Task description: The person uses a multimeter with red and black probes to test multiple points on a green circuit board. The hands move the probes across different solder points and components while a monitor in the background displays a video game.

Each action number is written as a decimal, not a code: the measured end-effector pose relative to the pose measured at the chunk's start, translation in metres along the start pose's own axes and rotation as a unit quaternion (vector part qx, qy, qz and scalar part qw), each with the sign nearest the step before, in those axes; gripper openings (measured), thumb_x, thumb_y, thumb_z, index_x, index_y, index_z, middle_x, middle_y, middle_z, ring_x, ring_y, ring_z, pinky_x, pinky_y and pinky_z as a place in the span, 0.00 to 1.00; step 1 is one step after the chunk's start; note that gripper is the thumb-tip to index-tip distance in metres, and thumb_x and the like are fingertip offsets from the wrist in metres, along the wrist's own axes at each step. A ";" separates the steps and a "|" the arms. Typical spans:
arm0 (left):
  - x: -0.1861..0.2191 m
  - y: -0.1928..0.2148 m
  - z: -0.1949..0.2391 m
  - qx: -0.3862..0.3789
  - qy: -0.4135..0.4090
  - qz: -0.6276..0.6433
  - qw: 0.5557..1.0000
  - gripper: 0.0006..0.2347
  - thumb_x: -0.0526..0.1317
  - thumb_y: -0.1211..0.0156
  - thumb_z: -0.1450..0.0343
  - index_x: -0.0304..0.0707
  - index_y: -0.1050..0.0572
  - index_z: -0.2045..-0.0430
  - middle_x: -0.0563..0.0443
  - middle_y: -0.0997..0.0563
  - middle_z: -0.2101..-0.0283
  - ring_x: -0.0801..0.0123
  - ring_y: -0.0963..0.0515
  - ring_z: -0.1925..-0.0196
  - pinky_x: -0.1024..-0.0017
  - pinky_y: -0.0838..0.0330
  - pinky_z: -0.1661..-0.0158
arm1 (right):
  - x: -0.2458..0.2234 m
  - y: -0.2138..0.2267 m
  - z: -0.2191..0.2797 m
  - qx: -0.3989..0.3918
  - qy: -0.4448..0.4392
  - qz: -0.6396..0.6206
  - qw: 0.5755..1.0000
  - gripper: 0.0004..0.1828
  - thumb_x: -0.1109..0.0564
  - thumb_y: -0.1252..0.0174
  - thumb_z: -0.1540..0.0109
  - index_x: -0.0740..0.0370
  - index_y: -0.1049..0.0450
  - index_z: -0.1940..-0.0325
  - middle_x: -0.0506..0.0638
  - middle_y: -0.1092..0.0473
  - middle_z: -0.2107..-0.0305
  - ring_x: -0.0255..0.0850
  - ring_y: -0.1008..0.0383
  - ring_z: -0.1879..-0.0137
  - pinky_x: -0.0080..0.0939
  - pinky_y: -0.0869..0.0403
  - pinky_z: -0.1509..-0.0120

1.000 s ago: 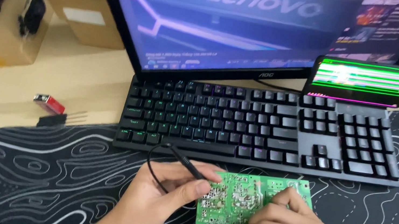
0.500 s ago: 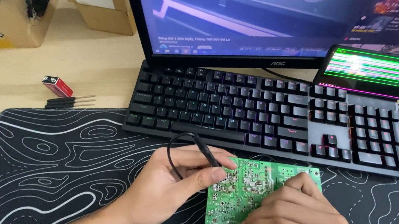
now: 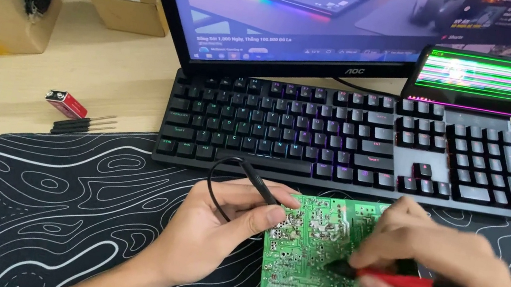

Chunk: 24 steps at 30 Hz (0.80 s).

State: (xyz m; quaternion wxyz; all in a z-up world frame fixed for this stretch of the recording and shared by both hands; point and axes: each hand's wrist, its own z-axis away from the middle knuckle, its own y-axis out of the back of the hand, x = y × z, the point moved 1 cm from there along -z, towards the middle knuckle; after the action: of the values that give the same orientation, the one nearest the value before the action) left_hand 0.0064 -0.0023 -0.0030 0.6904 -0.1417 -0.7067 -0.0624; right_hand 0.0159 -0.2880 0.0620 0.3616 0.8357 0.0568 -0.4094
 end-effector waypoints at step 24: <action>0.002 0.002 -0.002 0.000 -0.016 -0.034 0.999 0.10 0.42 0.32 0.22 0.39 0.09 0.53 0.45 0.06 0.44 0.66 0.08 0.45 0.72 0.14 0.47 | 0.028 0.008 0.005 0.010 -0.077 -0.063 0.995 0.06 0.61 0.33 0.38 0.57 0.20 0.70 0.44 0.22 0.78 0.39 0.25 0.70 0.40 0.20 0.57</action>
State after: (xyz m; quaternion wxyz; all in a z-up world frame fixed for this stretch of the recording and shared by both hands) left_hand 0.0087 -0.0007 -0.0011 0.6762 -0.1184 -0.7223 -0.0837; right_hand 0.0342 -0.3028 0.0442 0.3300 0.8003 0.0769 -0.4947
